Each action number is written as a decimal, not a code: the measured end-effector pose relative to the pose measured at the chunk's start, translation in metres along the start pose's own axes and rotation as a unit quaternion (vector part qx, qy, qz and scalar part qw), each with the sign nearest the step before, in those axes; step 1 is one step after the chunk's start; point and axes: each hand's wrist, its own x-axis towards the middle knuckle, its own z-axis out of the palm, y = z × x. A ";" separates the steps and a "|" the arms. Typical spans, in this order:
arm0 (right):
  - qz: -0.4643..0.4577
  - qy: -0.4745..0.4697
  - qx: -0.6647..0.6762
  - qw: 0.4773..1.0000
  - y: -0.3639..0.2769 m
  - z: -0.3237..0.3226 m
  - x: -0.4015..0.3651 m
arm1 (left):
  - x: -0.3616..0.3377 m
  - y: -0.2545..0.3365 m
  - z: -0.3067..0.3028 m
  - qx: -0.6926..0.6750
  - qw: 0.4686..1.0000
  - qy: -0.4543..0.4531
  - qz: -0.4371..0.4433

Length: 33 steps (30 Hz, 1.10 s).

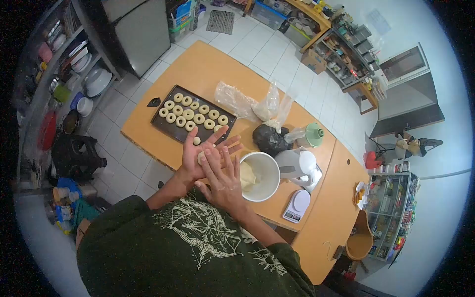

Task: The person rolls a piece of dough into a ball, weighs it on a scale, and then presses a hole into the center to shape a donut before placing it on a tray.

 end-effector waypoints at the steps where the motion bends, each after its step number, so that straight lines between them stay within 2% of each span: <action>1: 0.001 0.001 -0.003 1.000 0.001 -0.001 0.000 | 0.003 0.000 0.002 0.000 1.000 -0.003 -0.002; 13: 0.038 -0.037 -0.075 0.996 0.004 -0.007 0.013 | 0.019 0.010 0.010 0.002 0.999 -0.005 -0.046; 16: 0.044 -0.004 -0.024 0.999 0.008 -0.011 0.013 | 0.021 0.011 0.014 -0.029 0.997 -0.065 -0.044; 18: 0.089 -0.016 -0.059 0.994 0.004 -0.015 0.015 | 0.021 0.012 0.012 -0.032 0.996 -0.065 -0.055; 25: 0.110 -0.058 -0.101 0.987 0.000 -0.010 0.012 | 0.018 0.009 0.014 -0.005 0.998 -0.024 -0.057; 28: 0.091 -0.040 -0.054 0.994 0.009 -0.010 0.013 | 0.018 0.008 0.011 -0.010 0.997 -0.049 -0.051; 30: 0.064 0.057 0.083 0.993 0.017 -0.010 0.013 | 0.020 0.006 0.010 -0.027 0.996 -0.065 -0.053; 31: 0.065 0.058 0.084 0.993 0.014 -0.011 0.013 | 0.020 0.005 0.010 -0.026 0.996 -0.065 -0.055; 33: 0.095 -0.005 -0.026 0.995 0.003 -0.014 0.013 | 0.021 0.003 0.011 -0.031 0.995 -0.066 -0.070</action>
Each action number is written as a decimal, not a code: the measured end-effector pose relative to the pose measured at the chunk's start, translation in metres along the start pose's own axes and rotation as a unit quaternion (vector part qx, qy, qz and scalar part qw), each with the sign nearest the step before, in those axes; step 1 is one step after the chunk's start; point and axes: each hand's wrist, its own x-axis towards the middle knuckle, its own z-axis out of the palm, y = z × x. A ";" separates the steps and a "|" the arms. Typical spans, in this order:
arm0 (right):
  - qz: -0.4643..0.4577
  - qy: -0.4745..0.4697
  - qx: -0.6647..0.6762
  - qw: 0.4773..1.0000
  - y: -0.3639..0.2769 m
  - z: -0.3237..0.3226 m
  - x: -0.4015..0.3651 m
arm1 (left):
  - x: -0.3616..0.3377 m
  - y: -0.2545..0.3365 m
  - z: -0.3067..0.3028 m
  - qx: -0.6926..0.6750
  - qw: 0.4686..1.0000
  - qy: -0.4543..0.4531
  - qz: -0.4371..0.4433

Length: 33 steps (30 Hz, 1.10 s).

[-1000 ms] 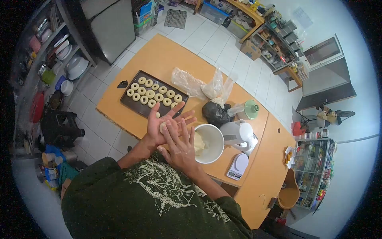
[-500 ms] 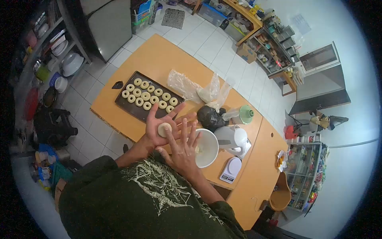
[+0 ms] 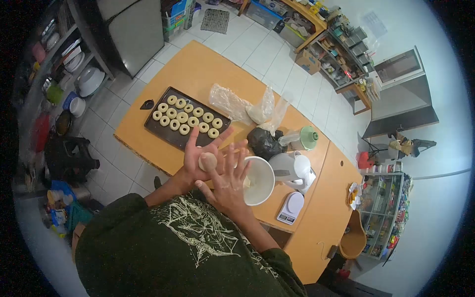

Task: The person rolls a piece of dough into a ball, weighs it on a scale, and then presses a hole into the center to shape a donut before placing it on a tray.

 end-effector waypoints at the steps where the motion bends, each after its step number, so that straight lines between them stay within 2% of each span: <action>1: 0.004 0.003 0.000 1.000 -0.003 0.000 0.000 | 0.001 0.000 0.001 0.001 1.000 0.001 -0.005; 4: 0.020 -0.023 -0.035 0.999 -0.006 0.000 -0.002 | 0.000 -0.002 0.003 -0.005 1.000 0.000 -0.003; 7: -0.006 -0.016 -0.050 0.999 0.001 0.000 0.000 | 0.000 -0.004 0.004 -0.005 1.000 0.008 0.009; 9: -0.016 0.002 0.024 1.000 0.008 0.000 0.000 | 0.000 -0.004 0.002 -0.009 1.000 -0.008 0.015; 12: -0.014 -0.033 -0.029 0.999 0.004 0.000 -0.004 | 0.002 -0.004 0.000 0.036 0.999 -0.002 0.022; 15: -0.018 -0.035 -0.037 0.999 0.004 0.001 -0.004 | 0.002 -0.005 0.007 0.021 0.999 0.018 0.028; 19: -0.030 -0.005 -0.001 1.000 0.010 -0.002 -0.004 | 0.004 -0.005 0.005 0.042 0.999 0.004 0.027; 21: 0.029 -0.002 -0.041 0.999 0.010 0.000 -0.005 | 0.004 -0.006 0.009 -0.001 1.000 0.018 0.010; 25: 0.034 -0.011 -0.063 0.997 0.012 0.003 -0.009 | 0.003 -0.009 0.006 -0.020 1.000 0.021 -0.006; 28: 0.018 -0.018 -0.039 0.999 0.018 0.004 -0.011 | 0.003 -0.008 -0.001 0.001 0.999 0.042 -0.007; 30: 0.001 0.032 0.087 0.996 0.030 0.006 -0.014 | 0.003 -0.006 -0.009 0.024 1.000 0.014 -0.012; 33: 0.033 0.001 0.043 0.999 0.026 0.010 -0.019 | 0.004 -0.006 -0.007 -0.022 1.000 -0.003 -0.013</action>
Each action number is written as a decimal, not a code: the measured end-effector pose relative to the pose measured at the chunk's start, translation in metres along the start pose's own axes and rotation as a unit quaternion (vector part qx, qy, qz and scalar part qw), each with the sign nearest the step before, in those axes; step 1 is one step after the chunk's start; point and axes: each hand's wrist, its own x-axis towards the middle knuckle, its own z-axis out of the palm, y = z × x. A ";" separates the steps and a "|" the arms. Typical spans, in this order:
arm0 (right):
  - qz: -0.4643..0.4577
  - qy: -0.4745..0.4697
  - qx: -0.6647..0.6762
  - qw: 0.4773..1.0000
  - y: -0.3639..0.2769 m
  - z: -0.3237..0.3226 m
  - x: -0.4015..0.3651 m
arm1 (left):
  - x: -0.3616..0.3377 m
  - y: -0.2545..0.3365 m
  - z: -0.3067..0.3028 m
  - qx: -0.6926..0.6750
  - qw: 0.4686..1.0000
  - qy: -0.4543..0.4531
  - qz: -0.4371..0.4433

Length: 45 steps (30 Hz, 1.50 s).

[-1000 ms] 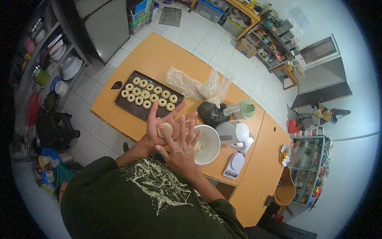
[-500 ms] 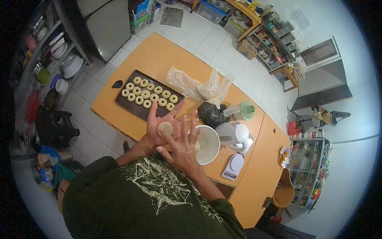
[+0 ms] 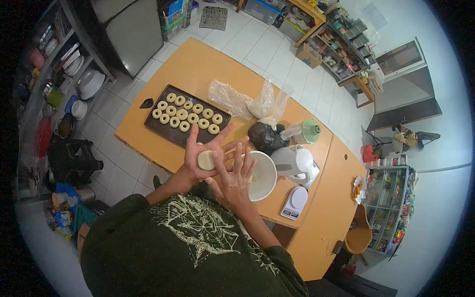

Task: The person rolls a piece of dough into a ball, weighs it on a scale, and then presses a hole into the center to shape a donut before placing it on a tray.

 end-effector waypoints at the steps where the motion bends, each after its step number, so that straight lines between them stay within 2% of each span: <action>1: 0.000 0.000 0.001 1.000 0.001 0.001 0.001 | 0.001 0.001 -0.001 0.001 1.000 0.001 0.000; 3: -0.008 -0.010 -0.056 0.998 0.002 0.001 -0.002 | -0.001 -0.001 -0.005 0.057 0.998 0.026 0.009; 7: -0.023 0.022 -0.018 0.999 0.007 -0.001 -0.004 | 0.003 -0.004 -0.006 0.083 0.996 -0.003 0.007; 9: -0.035 0.008 -0.033 0.999 0.005 0.004 -0.007 | 0.003 -0.003 -0.010 0.049 0.999 0.001 0.004; 12: -0.030 -0.013 -0.073 0.997 0.005 0.005 -0.009 | -0.001 -0.003 -0.012 0.079 0.996 0.025 0.014; 16: -0.037 0.009 -0.038 0.999 0.003 0.004 -0.011 | -0.001 -0.005 -0.021 0.067 0.998 -0.003 0.000; 18: -0.036 -0.016 -0.046 0.998 0.001 0.011 -0.011 | 0.001 -0.008 -0.015 0.048 0.998 0.030 0.010; 22: -0.047 0.010 -0.027 0.998 -0.005 -0.002 -0.008 | 0.000 -0.006 -0.015 0.035 0.999 0.032 0.020; 24: -0.011 0.006 -0.058 0.998 -0.008 0.000 -0.007 | 0.002 -0.007 -0.013 0.067 0.997 0.036 0.015; 28: -0.015 0.011 -0.068 0.997 -0.012 -0.004 -0.007 | 0.000 -0.008 -0.014 0.043 0.999 0.031 0.011; 30: 0.018 0.034 -0.018 0.999 -0.015 -0.011 -0.004 | 0.000 -0.012 -0.011 0.055 0.998 0.021 -0.002; 33: 0.020 0.015 -0.068 0.997 -0.006 0.003 -0.006 | 0.000 -0.013 -0.013 0.040 0.999 0.025 -0.005; 37: 0.012 0.016 -0.052 0.998 -0.013 -0.007 -0.005 | -0.001 -0.016 -0.013 0.069 0.997 0.030 -0.001; 39: 0.001 -0.012 -0.049 0.999 -0.020 -0.003 -0.008 | 0.000 -0.019 -0.012 0.056 0.998 0.036 0.002; 43: -0.003 -0.009 -0.069 0.998 -0.017 -0.003 -0.009 | -0.001 -0.015 -0.023 -0.001 1.000 0.023 -0.010; 45: -0.020 -0.001 -0.038 0.999 -0.015 0.004 -0.014 | 0.001 -0.016 -0.019 0.109 0.994 0.018 0.004</action>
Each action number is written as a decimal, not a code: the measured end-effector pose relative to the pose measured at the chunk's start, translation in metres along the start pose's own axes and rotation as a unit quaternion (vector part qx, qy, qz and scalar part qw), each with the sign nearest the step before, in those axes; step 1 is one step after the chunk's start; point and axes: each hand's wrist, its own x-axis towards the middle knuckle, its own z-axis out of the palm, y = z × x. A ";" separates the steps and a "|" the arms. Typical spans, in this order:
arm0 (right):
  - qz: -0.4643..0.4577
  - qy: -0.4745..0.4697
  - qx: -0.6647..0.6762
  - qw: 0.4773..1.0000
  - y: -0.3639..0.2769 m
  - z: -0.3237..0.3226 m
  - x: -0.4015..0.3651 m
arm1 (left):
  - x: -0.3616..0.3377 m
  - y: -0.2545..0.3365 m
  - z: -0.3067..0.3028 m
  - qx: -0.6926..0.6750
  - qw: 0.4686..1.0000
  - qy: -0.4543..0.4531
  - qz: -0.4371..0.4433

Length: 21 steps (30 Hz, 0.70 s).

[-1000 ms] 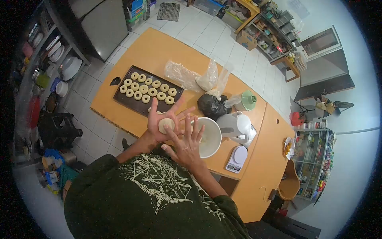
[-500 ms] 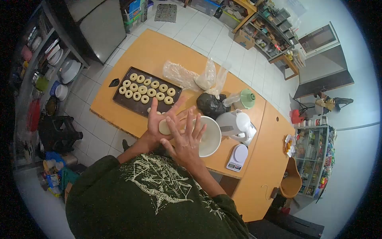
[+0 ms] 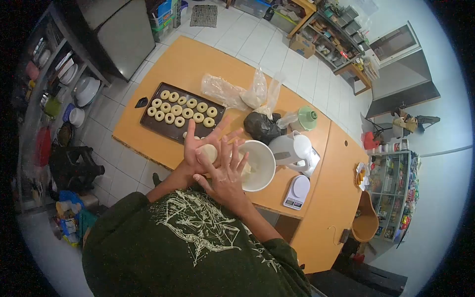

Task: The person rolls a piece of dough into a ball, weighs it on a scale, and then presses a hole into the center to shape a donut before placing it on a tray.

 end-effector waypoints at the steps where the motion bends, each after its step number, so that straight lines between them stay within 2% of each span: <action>1: 0.002 0.000 0.000 1.000 0.001 -0.001 -0.002 | 0.000 -0.002 0.001 -0.001 1.000 0.000 -0.002; 3: 0.011 0.028 0.008 1.000 0.003 -0.005 -0.004 | -0.001 -0.003 0.003 -0.046 0.999 -0.002 0.000; 6: 0.040 0.015 -0.002 0.999 0.011 0.004 -0.010 | 0.000 -0.002 0.002 -0.088 0.996 -0.026 -0.013; 9: 0.034 0.021 0.002 0.999 0.010 -0.003 -0.010 | 0.000 -0.005 0.006 -0.040 0.999 -0.005 -0.013; 12: 0.051 0.025 0.018 0.998 0.015 0.001 -0.011 | 0.000 -0.003 0.000 -0.088 0.995 -0.023 -0.029; 15: 0.039 0.024 0.028 0.999 0.018 -0.005 -0.011 | 0.000 -0.005 0.000 -0.053 0.998 0.005 -0.023; 18: 0.060 0.008 0.033 0.998 0.021 0.004 -0.011 | 0.000 -0.004 -0.002 -0.091 0.995 -0.013 -0.029; 21: 0.044 0.027 0.010 0.999 0.020 -0.004 -0.008 | -0.002 -0.005 -0.004 -0.066 0.997 -0.018 -0.027</action>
